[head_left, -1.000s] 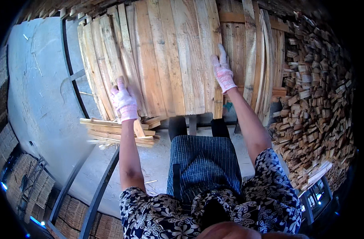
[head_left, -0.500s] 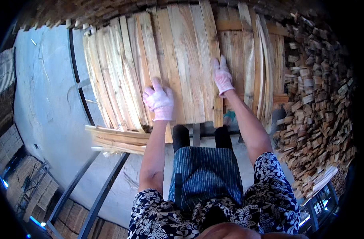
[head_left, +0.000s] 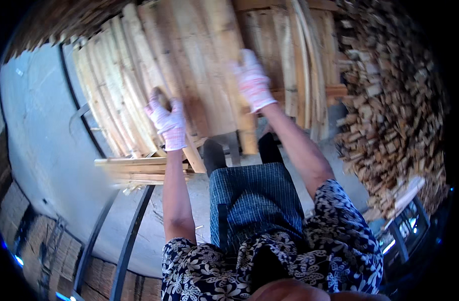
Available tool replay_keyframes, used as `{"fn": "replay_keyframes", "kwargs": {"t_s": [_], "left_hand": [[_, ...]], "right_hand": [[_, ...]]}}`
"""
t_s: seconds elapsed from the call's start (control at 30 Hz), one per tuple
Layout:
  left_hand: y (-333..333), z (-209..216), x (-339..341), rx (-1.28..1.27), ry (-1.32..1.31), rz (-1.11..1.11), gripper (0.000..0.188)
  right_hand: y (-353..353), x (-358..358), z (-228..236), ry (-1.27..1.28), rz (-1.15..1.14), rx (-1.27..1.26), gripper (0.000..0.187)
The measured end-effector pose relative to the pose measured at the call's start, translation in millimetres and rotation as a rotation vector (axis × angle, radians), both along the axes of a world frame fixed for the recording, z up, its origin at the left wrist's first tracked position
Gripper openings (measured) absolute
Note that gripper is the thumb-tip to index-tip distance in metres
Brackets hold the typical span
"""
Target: The person repeatedly picks up small wooden planks from a pile on the floor and stacks them onto a metal rack. They wear pink gloves and handle the planks one by one or in small groups, moving them from a disorganized pile to a vertical arrangement on the rack.
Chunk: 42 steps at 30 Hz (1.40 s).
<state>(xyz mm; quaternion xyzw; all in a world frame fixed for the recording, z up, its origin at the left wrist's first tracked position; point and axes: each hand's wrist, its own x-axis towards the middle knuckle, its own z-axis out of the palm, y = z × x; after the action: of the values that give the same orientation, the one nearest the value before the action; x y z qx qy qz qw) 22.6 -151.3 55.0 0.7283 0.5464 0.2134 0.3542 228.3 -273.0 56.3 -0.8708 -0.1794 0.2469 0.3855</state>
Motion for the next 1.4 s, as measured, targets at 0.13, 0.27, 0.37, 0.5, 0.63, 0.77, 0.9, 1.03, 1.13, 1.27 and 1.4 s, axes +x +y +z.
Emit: {"fn": "replay_keyframes", "kwargs": {"t_s": [0.13, 0.27, 0.37, 0.5, 0.63, 0.77, 0.9, 1.03, 1.13, 1.27, 1.4], "left_hand": [[-5, 15, 18, 0.052, 0.049, -0.056, 0.057], [1, 16, 23, 0.041, 0.132, -0.032, 0.058], [5, 0, 29, 0.116, 0.162, -0.104, 0.060], [-8, -13, 47, 0.161, 0.675, -0.244, 0.057], [-27, 14, 86, 0.272, 0.461, -0.258, 0.061], [-70, 22, 125, 0.344, 0.617, -0.441, 0.064], [-68, 14, 114, 0.350, 0.775, -0.318, 0.066], [-45, 0, 75, 0.336, 0.805, -0.166, 0.067], [-25, -13, 41, 0.266, 0.779, -0.130, 0.071], [-13, -14, 31, 0.283, 0.747, -0.224, 0.063], [-5, -6, 47, 0.114, 0.676, -0.249, 0.056]], "right_hand": [[22, -34, -3, 0.027, 0.206, -0.281, 0.045], [-52, 34, 15, -0.705, 0.185, -0.406, 0.053], [-131, 128, 7, -0.618, -0.014, -0.749, 0.082], [-157, 158, -19, -0.454, 0.074, -0.787, 0.094], [-213, 194, -23, -0.258, -0.039, -0.381, 0.083], [-189, 159, 5, -0.251, -0.098, -0.396, 0.071], [-135, 87, 19, -0.412, 0.071, -0.251, 0.065], [-48, 40, -18, -0.246, 0.117, -0.245, 0.060], [-15, 15, -50, -0.221, 0.229, -0.330, 0.054], [-20, 6, -73, -0.084, 0.151, 0.018, 0.054], [-13, 48, -100, -0.159, 0.210, 0.089, 0.055]]}}
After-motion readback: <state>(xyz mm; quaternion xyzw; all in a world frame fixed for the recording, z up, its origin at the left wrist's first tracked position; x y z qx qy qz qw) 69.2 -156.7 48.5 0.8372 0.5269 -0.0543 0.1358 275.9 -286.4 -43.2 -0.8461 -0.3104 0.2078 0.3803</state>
